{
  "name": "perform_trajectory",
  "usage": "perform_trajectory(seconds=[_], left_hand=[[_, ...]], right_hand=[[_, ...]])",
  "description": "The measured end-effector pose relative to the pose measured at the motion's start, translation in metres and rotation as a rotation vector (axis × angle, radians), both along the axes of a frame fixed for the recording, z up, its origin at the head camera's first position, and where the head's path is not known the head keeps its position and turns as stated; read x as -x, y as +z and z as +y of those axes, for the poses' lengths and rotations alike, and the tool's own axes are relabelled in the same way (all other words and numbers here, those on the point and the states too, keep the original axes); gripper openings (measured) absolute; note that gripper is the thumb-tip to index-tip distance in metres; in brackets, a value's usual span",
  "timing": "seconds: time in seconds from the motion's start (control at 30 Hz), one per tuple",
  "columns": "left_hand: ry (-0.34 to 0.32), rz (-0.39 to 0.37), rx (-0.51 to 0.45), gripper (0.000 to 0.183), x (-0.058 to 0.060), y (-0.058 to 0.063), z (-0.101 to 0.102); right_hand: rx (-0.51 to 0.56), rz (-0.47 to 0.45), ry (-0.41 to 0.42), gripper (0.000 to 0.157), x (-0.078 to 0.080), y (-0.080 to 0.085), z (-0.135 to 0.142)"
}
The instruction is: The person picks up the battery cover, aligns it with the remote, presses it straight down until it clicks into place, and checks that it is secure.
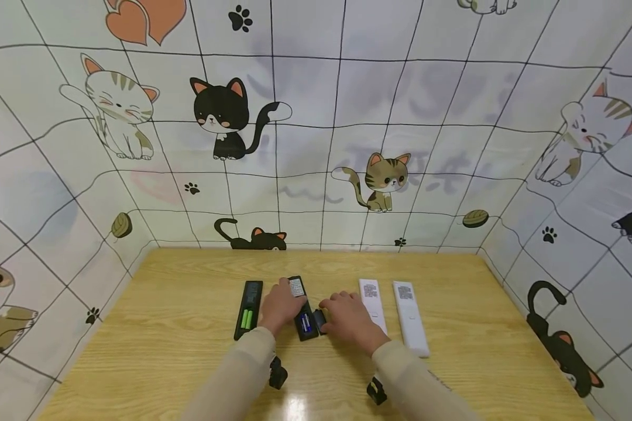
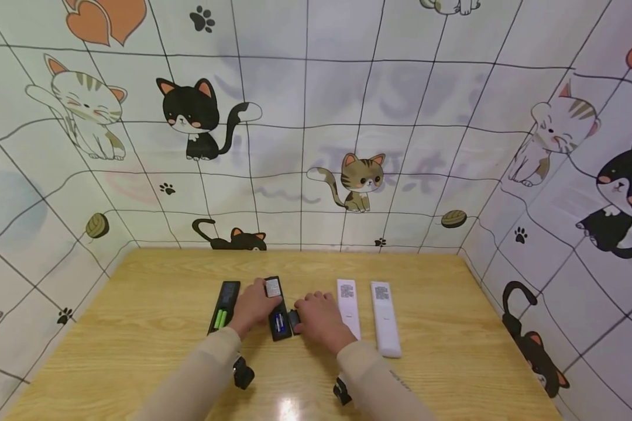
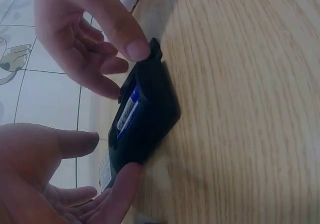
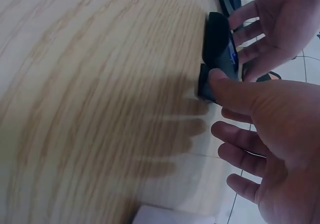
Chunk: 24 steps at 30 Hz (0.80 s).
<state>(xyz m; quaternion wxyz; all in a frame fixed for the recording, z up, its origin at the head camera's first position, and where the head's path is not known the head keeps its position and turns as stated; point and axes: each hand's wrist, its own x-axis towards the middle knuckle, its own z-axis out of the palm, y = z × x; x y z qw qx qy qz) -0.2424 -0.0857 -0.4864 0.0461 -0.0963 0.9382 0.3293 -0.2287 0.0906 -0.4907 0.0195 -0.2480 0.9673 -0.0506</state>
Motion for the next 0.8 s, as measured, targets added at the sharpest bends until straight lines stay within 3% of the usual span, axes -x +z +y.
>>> perform_trajectory(seconds=[0.3,0.57,0.8], left_hand=[[0.071,0.023,0.048,0.060,0.003,-0.004,0.009],[0.122,0.022,0.028,0.065,0.005,-0.009,0.016],[0.144,0.006,0.003,0.061,0.006,-0.006,0.019]], right_hand=[[-0.058,0.029,0.027,0.051,0.000,-0.001,-0.004],[-0.103,0.024,0.019,0.053,0.000,0.001,-0.008],[-0.103,0.006,0.011,0.051,0.002,0.001,-0.009]])
